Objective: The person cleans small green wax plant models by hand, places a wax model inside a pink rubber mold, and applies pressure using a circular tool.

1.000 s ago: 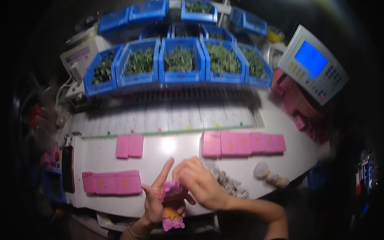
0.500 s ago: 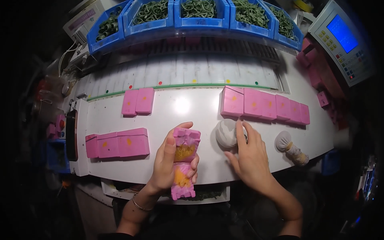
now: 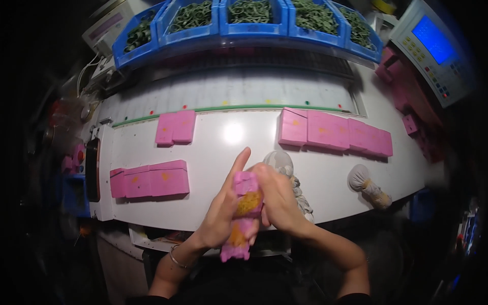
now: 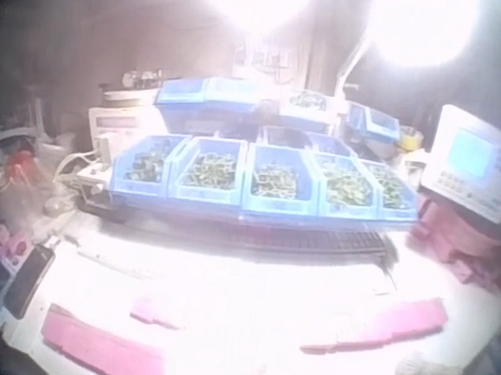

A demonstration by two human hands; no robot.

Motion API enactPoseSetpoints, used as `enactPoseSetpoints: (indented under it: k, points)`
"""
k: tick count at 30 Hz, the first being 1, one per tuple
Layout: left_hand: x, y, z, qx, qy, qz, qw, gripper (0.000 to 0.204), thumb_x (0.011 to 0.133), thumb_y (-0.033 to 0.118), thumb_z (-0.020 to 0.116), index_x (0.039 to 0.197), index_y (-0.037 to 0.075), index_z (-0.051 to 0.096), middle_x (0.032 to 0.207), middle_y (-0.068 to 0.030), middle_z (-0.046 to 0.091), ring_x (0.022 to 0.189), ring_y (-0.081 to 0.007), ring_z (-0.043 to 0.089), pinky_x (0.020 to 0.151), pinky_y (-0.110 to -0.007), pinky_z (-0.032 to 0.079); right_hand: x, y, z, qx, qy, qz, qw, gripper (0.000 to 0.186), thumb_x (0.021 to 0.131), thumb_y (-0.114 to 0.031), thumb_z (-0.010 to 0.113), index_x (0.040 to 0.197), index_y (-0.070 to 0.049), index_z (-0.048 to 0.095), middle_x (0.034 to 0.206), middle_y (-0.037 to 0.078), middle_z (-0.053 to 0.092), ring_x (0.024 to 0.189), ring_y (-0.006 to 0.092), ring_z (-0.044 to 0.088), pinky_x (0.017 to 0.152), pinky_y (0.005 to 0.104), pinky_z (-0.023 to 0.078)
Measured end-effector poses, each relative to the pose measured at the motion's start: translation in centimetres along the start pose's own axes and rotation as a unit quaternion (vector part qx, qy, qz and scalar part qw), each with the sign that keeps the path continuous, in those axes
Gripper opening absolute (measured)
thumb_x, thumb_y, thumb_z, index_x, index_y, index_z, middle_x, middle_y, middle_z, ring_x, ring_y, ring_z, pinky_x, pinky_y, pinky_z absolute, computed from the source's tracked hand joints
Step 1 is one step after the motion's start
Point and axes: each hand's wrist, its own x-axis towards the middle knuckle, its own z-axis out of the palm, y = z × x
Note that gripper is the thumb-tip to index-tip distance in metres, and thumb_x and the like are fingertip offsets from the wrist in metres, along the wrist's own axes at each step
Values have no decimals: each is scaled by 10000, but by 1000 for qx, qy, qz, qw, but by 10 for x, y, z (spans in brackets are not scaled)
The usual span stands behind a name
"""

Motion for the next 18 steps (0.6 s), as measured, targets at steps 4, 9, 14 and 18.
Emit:
enactPoseSetpoints:
  k: [4, 9, 14, 18]
  points:
    - [-5, -6, -6, -47, -44, -2, 998, 637, 919, 574, 336, 1342, 110, 232, 749, -104, 486, 490, -99, 459, 474, -234, 465, 8, 23, -3, 42, -55, -16, 997, 368, 1002, -274, 311, 1067, 8, 538, 964, 123, 564, 576, 129, 533, 574, 228, 459]
    - [3, -1, -15, -22, 89, 33, 995, 431, 1001, 431, 217, 1181, 58, 335, 667, -96, 487, 474, -96, 443, 468, -244, 459, -3, 37, -28, -514, 205, -308, 774, 465, 868, -19, 468, 1320, 44, 379, 1212, 245, 431, 1035, 359, 477, 870, 389, 424]
    - [11, -23, -31, 44, 157, 64, 985, 416, 1005, 400, 174, 1109, 50, 372, 607, -138, 495, 446, -154, 462, 447, -294, 469, -13, 26, -21, -523, 97, -243, 811, 771, 680, 154, 501, 1403, 55, 254, 1315, 279, 400, 1053, 390, 483, 908, 409, 408]
    - [13, -27, -41, 36, 207, 80, 974, 405, 1013, 348, 159, 1116, 31, 390, 638, -120, 523, 450, -154, 485, 447, -283, 469, -27, 9, -1, -366, 139, -280, 876, 735, 680, 160, 503, 1381, 64, 302, 1307, 261, 443, 973, 380, 528, 882, 392, 420]
